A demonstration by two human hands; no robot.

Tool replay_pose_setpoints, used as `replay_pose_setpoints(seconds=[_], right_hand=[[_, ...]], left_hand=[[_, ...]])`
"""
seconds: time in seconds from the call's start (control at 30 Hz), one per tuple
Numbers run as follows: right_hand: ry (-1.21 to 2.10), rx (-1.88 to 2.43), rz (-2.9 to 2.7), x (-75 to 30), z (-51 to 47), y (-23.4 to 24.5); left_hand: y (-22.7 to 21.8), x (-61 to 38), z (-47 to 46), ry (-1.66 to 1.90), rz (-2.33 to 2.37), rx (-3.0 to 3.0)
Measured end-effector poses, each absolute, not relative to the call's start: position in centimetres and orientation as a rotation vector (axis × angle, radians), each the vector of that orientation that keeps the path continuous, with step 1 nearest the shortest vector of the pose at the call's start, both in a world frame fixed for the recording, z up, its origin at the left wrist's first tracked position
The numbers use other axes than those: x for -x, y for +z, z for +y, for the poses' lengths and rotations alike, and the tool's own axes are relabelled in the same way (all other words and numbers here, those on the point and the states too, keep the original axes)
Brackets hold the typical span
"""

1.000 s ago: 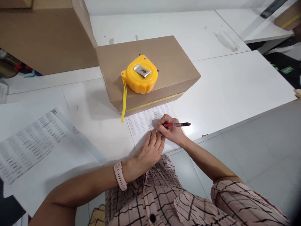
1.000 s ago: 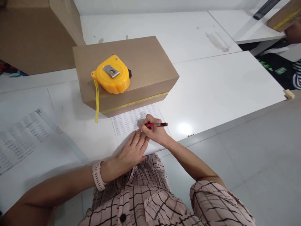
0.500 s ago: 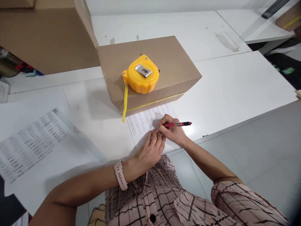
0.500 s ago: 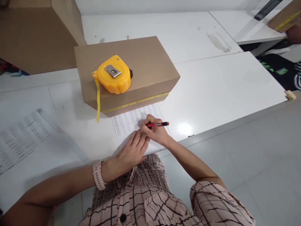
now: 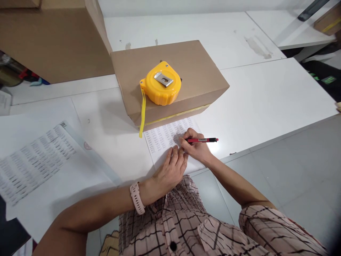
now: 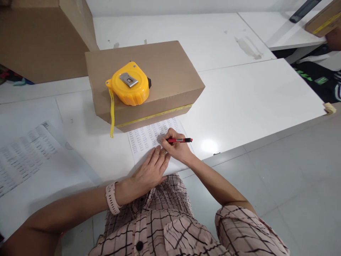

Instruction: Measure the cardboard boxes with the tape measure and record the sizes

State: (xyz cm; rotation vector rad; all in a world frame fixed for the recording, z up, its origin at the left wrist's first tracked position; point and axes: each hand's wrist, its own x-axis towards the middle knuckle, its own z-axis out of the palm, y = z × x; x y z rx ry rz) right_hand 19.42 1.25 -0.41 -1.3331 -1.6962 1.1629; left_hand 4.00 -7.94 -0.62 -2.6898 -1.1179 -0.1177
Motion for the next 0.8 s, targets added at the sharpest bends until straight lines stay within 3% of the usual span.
replay_pose_setpoints(seconds=[0.8], right_hand=[[1.182, 1.338, -1.672, -19.43, 1.26, -0.27]], left_hand=[[-0.71, -4.03, -7.97, -0.113, -1.122, 2.692]])
